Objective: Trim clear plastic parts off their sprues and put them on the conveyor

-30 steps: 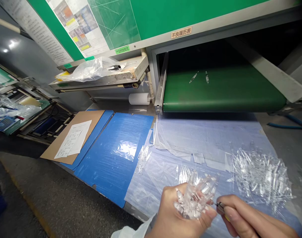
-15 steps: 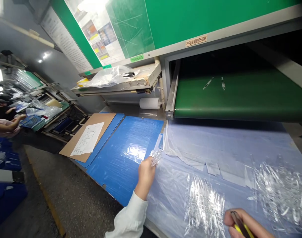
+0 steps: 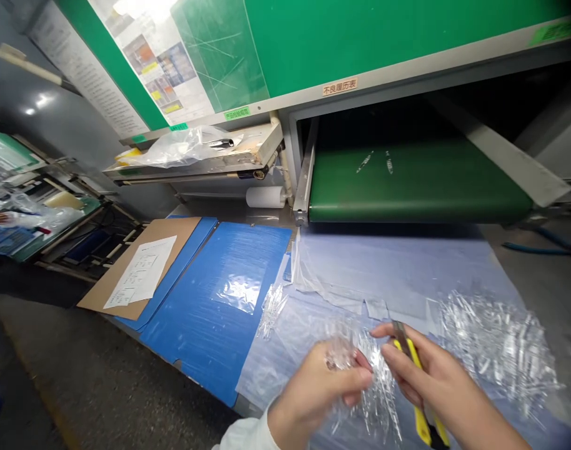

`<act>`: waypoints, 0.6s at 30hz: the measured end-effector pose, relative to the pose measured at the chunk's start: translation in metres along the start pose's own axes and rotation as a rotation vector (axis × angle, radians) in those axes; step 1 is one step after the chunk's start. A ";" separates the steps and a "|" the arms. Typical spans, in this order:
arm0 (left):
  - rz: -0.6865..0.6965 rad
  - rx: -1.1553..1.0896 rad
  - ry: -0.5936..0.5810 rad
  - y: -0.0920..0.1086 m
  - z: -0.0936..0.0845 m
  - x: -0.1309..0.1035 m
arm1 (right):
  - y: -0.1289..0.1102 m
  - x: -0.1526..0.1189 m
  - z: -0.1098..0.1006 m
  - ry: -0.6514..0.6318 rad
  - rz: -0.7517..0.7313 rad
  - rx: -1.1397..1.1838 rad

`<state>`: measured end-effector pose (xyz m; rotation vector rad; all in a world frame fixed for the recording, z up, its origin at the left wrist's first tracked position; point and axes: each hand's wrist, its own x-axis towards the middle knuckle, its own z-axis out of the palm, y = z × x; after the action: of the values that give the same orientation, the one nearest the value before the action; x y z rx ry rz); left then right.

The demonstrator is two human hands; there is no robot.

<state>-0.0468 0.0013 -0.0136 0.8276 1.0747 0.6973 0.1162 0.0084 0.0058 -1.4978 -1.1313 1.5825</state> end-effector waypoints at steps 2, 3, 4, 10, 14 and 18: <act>-0.030 -0.227 -0.140 0.001 0.019 -0.004 | -0.006 0.006 -0.001 -0.011 -0.027 -0.022; -0.044 -0.318 -0.185 0.001 0.025 -0.005 | -0.007 0.008 -0.002 -0.011 -0.027 -0.026; -0.060 -0.390 -0.213 0.001 0.029 -0.005 | -0.006 0.009 -0.005 -0.016 -0.022 -0.020; -0.182 -0.617 -0.215 0.004 0.033 -0.005 | -0.001 0.010 -0.020 -0.030 0.036 0.102; -0.197 -0.624 -0.188 0.010 0.034 -0.011 | -0.004 0.005 -0.021 0.077 0.015 0.143; -0.159 -0.658 -0.161 0.015 0.034 -0.018 | -0.011 -0.002 -0.022 0.135 0.011 0.137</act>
<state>-0.0218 -0.0135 0.0156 0.2233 0.6873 0.7711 0.1369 0.0138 0.0180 -1.4977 -0.9223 1.5097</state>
